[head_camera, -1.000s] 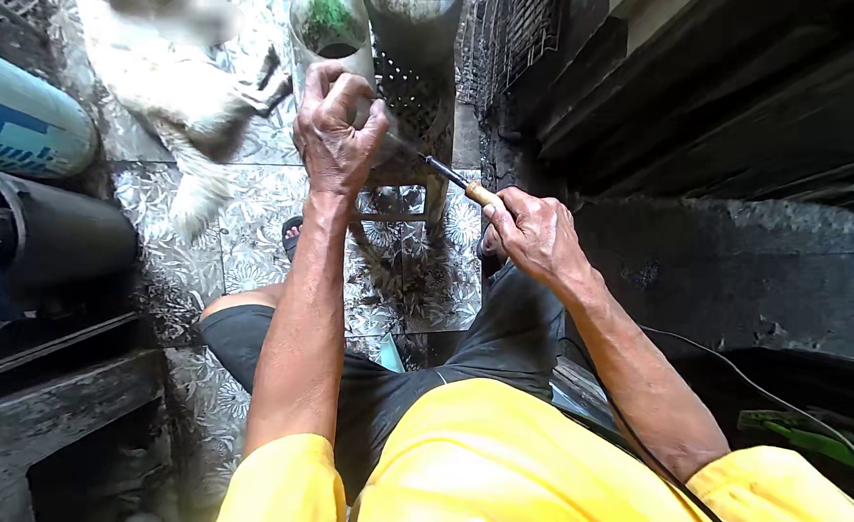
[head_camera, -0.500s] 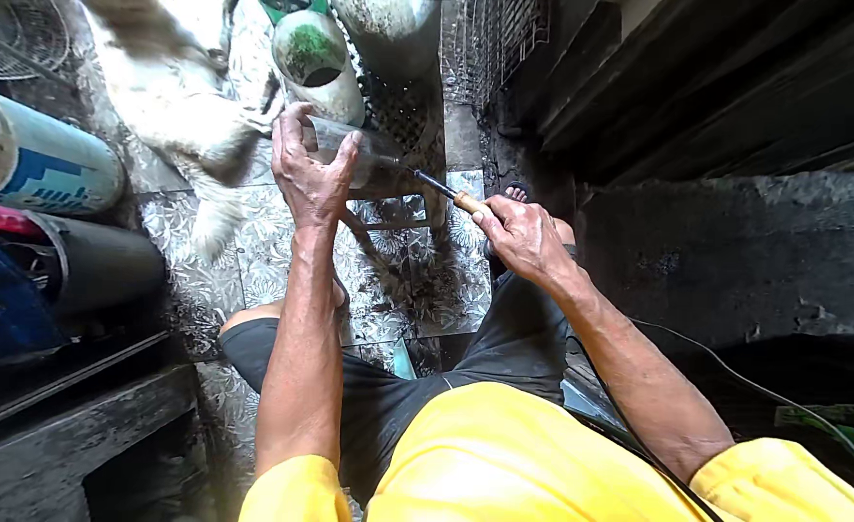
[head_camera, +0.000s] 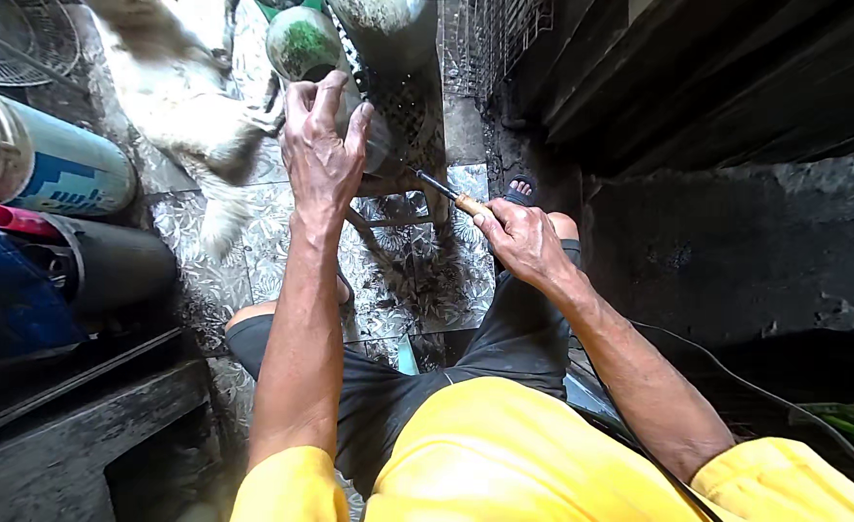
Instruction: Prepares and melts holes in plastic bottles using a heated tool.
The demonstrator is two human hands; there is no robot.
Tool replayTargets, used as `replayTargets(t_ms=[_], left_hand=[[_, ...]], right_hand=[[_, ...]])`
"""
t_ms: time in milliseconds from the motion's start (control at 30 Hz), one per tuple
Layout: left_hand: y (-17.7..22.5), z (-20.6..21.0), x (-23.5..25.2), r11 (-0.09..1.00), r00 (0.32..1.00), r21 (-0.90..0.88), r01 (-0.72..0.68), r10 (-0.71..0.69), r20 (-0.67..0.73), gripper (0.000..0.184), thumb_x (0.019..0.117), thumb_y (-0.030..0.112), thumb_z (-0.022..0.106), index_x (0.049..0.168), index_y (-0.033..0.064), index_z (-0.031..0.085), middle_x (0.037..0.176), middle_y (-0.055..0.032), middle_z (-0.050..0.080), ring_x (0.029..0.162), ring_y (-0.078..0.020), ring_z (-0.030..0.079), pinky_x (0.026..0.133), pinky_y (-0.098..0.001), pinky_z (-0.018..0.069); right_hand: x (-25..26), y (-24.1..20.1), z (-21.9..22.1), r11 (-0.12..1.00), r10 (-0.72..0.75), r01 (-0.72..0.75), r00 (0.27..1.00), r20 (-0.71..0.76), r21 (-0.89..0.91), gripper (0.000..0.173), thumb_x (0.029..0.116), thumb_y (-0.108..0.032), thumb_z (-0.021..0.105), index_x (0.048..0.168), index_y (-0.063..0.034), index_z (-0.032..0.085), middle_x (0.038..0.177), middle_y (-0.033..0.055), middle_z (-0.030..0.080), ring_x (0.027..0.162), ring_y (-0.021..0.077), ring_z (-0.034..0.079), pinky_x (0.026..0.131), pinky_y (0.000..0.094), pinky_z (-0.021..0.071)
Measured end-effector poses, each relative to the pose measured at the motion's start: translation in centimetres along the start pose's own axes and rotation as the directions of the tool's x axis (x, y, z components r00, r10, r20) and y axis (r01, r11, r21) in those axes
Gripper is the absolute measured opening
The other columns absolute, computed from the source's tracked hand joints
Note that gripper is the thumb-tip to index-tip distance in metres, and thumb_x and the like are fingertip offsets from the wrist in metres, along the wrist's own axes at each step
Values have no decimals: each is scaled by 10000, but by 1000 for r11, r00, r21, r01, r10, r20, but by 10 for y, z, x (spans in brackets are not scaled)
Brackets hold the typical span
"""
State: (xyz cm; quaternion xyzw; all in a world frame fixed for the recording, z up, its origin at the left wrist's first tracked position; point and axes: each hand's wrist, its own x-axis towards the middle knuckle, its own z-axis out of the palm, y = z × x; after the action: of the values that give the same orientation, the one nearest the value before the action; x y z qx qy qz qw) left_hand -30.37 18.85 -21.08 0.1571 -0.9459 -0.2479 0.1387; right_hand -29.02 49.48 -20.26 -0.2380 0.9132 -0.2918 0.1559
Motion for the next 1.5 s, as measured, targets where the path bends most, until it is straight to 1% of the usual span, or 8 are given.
replayTargets(t_ms=[67,133,300,433,733,867,1200,1500], left_hand=[[7,3,8,997,999,70,31,-32,24,542,1014,590,489,1397,234,635,1325,-165,613,1110,-305,655,917,-520,527],[13,3,16,993,998,112,41,-47,51,562,1004,626,477,1370,236,647,1289,-168,614,1063,-324,662,880,-550,528],[21,5,23,988,997,152,21,-31,69,553,995,621,493,1321,213,673,1264,-155,658,1086,-339,672,924,-553,517],[21,10,23,987,999,162,14,-21,45,543,986,634,504,1285,221,691,1241,-141,664,1063,-324,677,907,-552,519],[20,13,22,989,999,149,20,-25,28,525,985,632,507,1284,242,692,1225,-132,665,1035,-313,679,888,-550,519],[18,15,19,991,1000,134,-9,8,9,527,988,628,510,1275,228,699,1214,-135,664,1011,-305,683,878,-528,529],[14,20,17,993,999,112,-38,42,-31,506,994,604,526,1263,217,710,1182,-133,673,990,-291,687,867,-501,537],[19,20,19,991,1000,133,-28,28,3,503,997,597,517,1285,227,697,1210,-148,667,1010,-309,686,871,-525,533]], right_hand=[[7,2,3,999,47,-45,997,61,-23,422,1081,-452,420,1038,-123,681,731,74,630,699,271,643,669,528,479],[11,2,4,997,70,-67,993,90,-39,432,1077,-456,414,1048,-124,690,759,71,657,739,269,669,686,524,506],[12,-1,7,996,86,-82,991,105,-38,420,1083,-451,425,986,-108,649,722,72,612,698,275,642,648,514,485],[15,-4,9,994,90,-84,990,107,-64,428,1080,-455,424,1008,-106,661,740,82,637,730,290,662,679,530,496],[18,-5,15,992,103,-96,990,100,-79,443,1083,-467,405,996,-108,649,744,86,633,748,295,664,695,540,493],[18,-8,19,991,107,-99,990,92,-90,444,1084,-463,401,962,-104,634,714,82,614,713,293,652,665,530,488],[26,-13,21,988,123,-111,985,122,-104,444,1088,-451,387,978,-104,641,752,95,640,754,302,672,688,532,503],[27,-10,22,989,134,-125,983,128,-81,449,1091,-458,385,1002,-103,646,771,102,650,769,312,677,686,540,504]])
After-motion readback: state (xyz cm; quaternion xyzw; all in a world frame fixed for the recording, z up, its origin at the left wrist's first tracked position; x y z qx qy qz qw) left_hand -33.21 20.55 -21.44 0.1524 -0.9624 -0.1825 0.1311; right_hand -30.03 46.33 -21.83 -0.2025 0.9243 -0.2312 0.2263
